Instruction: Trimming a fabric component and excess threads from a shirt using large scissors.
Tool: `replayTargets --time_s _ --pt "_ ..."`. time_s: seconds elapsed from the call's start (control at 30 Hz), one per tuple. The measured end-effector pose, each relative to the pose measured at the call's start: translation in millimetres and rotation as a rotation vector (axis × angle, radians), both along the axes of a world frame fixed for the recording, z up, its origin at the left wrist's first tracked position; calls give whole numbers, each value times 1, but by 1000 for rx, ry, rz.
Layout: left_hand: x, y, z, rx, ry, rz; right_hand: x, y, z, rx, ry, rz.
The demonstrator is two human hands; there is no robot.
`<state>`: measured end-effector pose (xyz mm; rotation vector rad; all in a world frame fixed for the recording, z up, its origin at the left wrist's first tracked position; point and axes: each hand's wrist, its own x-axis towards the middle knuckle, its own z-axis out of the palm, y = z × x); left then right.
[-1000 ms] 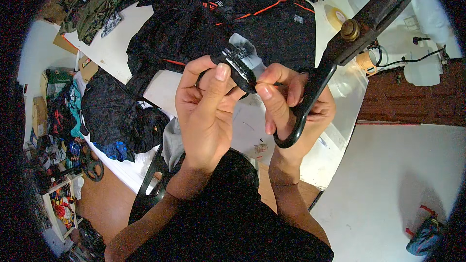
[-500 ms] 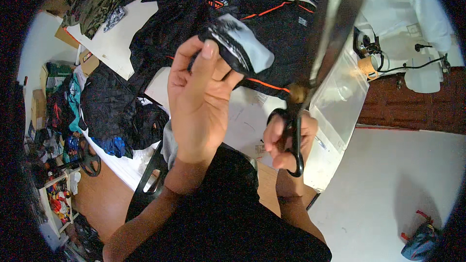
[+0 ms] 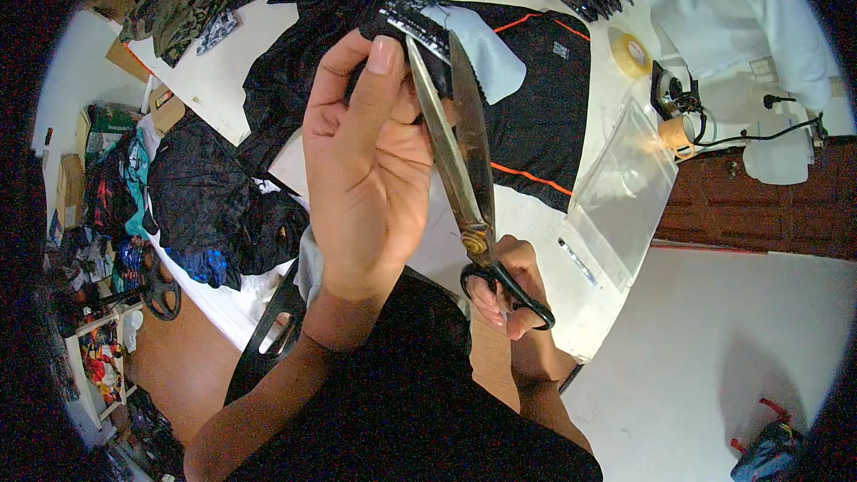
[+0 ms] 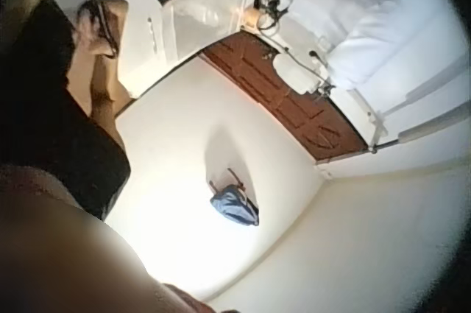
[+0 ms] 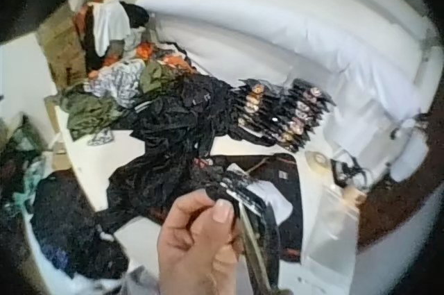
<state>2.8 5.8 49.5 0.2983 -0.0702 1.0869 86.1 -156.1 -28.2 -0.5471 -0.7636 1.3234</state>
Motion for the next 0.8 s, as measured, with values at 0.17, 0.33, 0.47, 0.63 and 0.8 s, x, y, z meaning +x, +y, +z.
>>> replayTargets --time_s 0.17,0.33,0.47,0.63,0.8 --pt "0 -1 -1 64 18 30 -3 3 -4 45 122 7" --pt "-2 0 -3 113 1 38 -2 4 -9 102 126 1" --pt "0 0 -6 128 -10 45 -2 5 -3 79 107 35" --pt "-5 0 1 7 -39 1 1 3 -4 90 154 46" --pt "-3 -3 8 -46 52 16 2 3 -7 126 295 86"
